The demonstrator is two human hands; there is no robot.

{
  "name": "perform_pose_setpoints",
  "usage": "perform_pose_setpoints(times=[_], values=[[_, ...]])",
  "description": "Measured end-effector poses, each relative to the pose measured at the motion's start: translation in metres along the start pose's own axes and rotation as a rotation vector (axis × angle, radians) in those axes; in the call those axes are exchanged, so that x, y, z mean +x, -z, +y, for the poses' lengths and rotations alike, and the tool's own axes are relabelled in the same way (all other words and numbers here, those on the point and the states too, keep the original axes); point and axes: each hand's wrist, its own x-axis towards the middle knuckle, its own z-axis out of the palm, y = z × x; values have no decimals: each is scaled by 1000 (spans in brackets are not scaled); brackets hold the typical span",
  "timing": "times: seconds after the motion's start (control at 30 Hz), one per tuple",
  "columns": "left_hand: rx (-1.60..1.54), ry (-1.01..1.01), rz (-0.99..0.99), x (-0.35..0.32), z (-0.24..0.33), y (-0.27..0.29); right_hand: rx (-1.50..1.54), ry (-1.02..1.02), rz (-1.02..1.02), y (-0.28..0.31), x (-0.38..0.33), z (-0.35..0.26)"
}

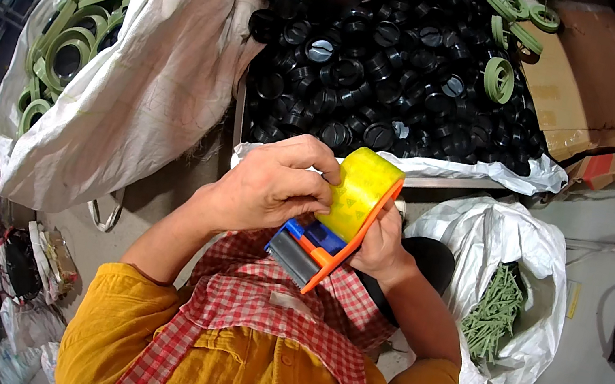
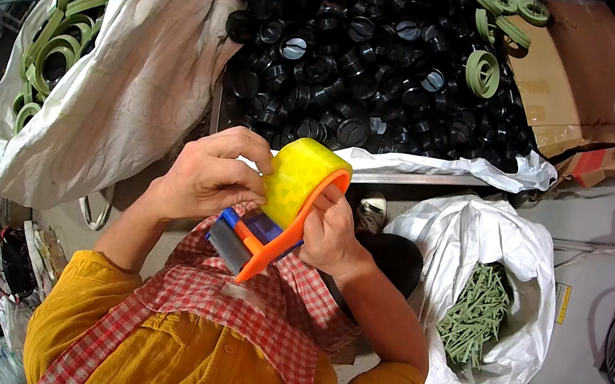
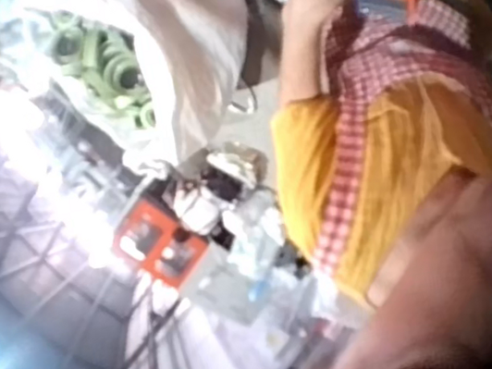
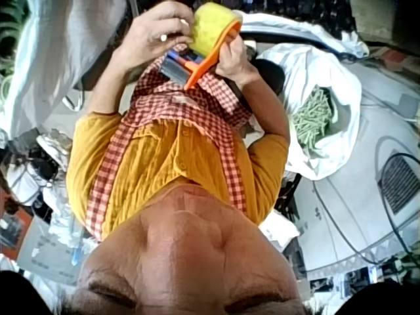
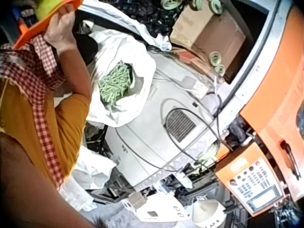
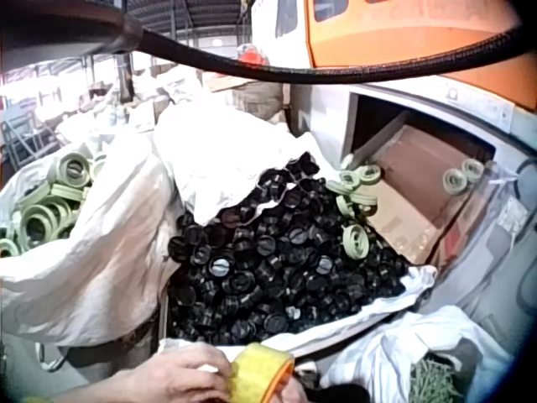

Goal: The person picks up a tape dispenser and peels back the end of the yellow tape to prepare it. The person then moves several green circular parts from a large white sack onto a flat cardboard box, one by one.

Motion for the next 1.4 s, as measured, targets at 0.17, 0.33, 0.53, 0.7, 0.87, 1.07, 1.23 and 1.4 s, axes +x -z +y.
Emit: perform_pose_setpoints(times=[0.17,0.33,0.53,0.7,0.87,1.07,1.23,1.4], values=[[-23,-25,34,-1,-3,-3,-44,-14,-19,6,7,-2],[-50,148,140,-3,8,-6,-18,-42,4,5,9,-4],[78,80,73,-2,7,-4,-47,-28,-34,6,5,1],[84,85,90,-3,5,-6,-82,-12,-25,6,3,0],[38,79,87,-4,3,-8,-109,8,-3,7,6,-2],[88,17,18,2,9,0,-57,-25,-7,1,1,2],[88,-16,-3,3,12,-1,-144,24,5,2,1,1],[93,17,11,3,10,-3,-140,42,22,2,2,1]])
